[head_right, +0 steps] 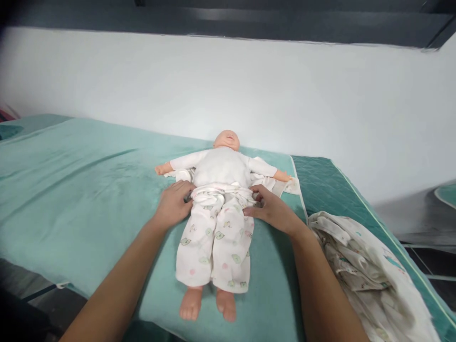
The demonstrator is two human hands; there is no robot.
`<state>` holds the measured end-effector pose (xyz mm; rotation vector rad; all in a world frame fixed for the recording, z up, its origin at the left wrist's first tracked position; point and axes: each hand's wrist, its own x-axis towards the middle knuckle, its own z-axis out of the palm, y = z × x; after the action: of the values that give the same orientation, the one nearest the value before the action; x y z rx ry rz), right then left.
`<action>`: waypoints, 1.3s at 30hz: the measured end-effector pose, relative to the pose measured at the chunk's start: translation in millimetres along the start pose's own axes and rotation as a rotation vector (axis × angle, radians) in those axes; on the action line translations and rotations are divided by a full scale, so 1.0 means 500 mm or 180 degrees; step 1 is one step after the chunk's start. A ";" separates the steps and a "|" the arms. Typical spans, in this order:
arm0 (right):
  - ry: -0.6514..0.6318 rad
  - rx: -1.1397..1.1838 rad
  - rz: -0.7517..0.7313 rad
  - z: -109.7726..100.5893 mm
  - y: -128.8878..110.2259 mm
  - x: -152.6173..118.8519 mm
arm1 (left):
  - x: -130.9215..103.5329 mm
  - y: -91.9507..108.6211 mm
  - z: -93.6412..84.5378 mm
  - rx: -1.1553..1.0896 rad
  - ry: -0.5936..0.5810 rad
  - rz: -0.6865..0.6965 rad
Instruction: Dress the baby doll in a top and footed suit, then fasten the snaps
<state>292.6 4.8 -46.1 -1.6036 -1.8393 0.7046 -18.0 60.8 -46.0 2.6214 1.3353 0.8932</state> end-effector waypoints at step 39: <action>0.0379 -0.0363 -0.0411 0.046 -0.051 -0.007 | -0.047 0.041 -0.004 -0.0990 0.0187 -0.0702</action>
<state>258.9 -2.1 -43.4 -1.5459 -1.9046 0.4453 -14.8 29.6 -49.0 2.1859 1.3408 1.0526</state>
